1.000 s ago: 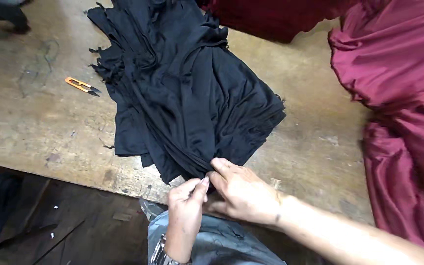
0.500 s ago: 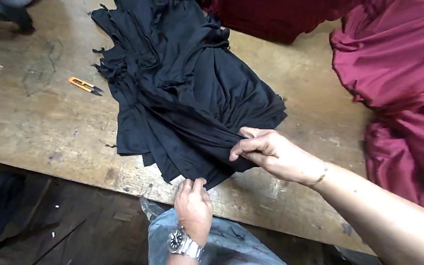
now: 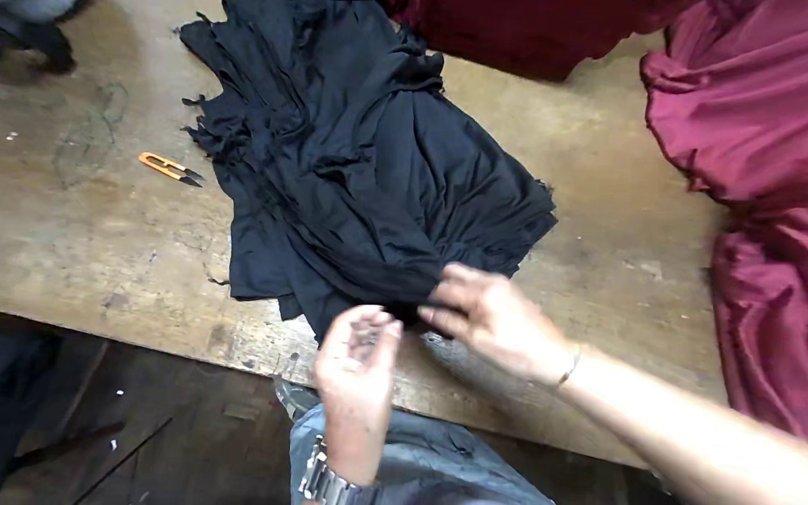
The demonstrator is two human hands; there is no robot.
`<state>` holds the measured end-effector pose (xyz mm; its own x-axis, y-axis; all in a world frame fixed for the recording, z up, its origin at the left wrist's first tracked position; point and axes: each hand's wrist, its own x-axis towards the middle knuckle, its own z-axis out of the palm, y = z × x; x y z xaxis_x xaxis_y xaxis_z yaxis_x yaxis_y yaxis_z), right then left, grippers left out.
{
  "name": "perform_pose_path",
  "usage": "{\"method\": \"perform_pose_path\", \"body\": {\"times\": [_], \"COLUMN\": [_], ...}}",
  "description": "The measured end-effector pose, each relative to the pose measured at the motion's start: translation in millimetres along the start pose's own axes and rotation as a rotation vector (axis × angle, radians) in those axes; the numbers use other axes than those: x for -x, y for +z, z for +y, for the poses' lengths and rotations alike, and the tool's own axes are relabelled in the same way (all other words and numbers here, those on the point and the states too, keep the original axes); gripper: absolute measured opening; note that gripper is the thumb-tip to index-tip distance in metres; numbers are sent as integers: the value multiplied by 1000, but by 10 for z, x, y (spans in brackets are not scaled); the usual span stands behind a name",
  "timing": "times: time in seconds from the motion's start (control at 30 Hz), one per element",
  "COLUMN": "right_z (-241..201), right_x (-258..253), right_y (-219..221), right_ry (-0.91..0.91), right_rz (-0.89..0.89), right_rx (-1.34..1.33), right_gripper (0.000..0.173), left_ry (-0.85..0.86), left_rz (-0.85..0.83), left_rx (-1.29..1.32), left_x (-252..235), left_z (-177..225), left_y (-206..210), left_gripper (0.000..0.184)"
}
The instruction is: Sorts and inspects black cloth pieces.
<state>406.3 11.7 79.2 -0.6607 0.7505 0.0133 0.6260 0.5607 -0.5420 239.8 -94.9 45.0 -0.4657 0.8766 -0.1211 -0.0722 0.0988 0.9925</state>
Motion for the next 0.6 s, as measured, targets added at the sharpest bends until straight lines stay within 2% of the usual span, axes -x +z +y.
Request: {"method": "perform_pose_path", "body": {"times": [0.03,0.1,0.17,0.2,0.3,0.37,0.47,0.53,0.6], "right_z": [18,50,53,16,-157,-258,-363,-431,-495], "right_x": [-121,-363,-535,-592,-668,-654,-520,-371,-278], "right_y": [-161,-559,-877,-981,-958,-681,-60,237,369], "right_ry": [77,190,201,169,-54,-138,-48,-39,-12], "right_rz": [32,163,360,440,523,452,220,-17,-172], "right_rx": [-73,-225,-354,-391,-372,-327,-222,-140,-61], "right_gripper": [23,17,7,7,26,25,23,26,47], "left_ry": [2,-81,-150,-137,-79,-3,179,108,-13], "left_rz": [96,234,240,209,138,141,154,151,132], "left_rx": [-133,-389,-607,-711,-850,-761,-512,-288,-97], "left_x": [-45,-149,-217,-230,-237,-215,-174,-174,-186], "left_z": [-79,-270,-443,-493,-519,-507,-452,-277,-100], "left_y": [-104,-296,-414,-437,-377,-359,-382,-313,-219], "left_gripper": [28,46,57,52,21,10,5,10,12]}}
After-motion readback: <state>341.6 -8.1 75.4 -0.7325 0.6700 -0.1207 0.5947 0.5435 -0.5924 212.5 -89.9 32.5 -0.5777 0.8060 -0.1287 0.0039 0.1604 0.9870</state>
